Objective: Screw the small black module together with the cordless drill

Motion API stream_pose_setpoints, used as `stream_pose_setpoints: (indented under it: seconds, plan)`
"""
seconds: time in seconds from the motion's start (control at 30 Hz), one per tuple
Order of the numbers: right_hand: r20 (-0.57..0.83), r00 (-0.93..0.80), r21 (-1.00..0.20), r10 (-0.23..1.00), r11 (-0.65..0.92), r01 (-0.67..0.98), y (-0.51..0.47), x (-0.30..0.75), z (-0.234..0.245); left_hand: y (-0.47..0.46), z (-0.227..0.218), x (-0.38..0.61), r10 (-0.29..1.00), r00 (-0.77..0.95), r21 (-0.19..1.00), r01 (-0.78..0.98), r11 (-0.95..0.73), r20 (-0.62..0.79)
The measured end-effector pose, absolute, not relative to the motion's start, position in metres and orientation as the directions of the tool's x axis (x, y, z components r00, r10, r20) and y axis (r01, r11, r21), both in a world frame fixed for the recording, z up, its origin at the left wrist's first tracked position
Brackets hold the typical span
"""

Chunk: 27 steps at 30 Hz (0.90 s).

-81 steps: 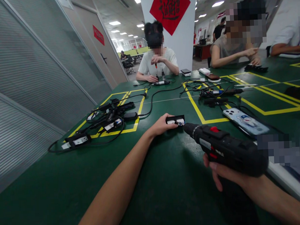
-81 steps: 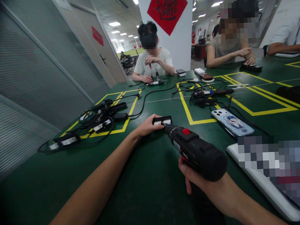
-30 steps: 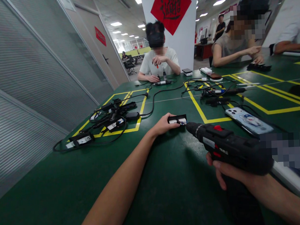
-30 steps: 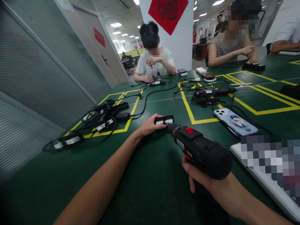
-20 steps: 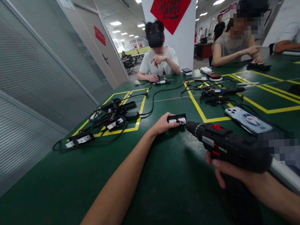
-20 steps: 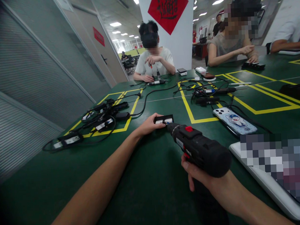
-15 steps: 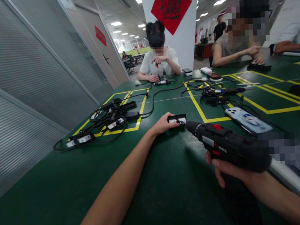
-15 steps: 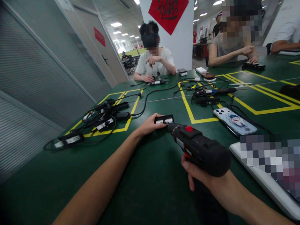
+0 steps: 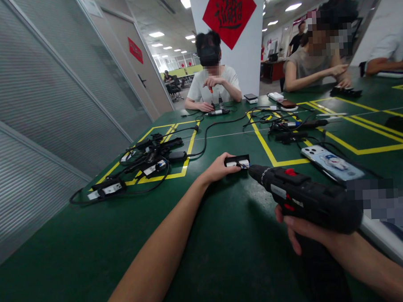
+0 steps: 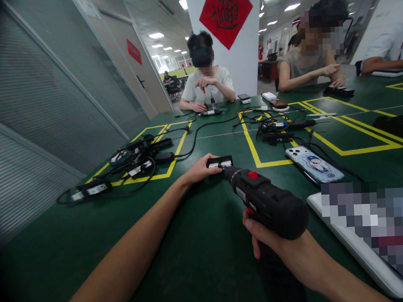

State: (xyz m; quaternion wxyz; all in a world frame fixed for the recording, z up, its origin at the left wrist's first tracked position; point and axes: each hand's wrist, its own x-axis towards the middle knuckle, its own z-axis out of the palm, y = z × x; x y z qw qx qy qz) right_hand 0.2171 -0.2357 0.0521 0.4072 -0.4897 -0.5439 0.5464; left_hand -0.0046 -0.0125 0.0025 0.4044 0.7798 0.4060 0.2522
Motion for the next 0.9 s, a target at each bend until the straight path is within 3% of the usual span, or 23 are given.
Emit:
stream_pose_setpoints:
  seconds: [0.37,0.77,0.9]
  plan:
    - [-0.108,-0.228,-0.99,0.968,-0.085,0.108,-0.231,0.218,0.05,-0.01,-0.002,-0.006,0.832,0.55,0.857,0.394,-0.332,0.07]
    - [-0.123,-0.115,-0.972,0.986,-0.097,0.213,-0.235,0.209,0.066,-0.01,-0.007,-0.006,0.829,0.556,0.889,0.342,-0.305,0.07]
    - [-0.134,-0.127,-0.978,0.983,-0.111,0.174,-0.234,0.209,0.065,-0.009,-0.008,-0.005,0.84,0.537,0.879,0.364,-0.309,0.073]
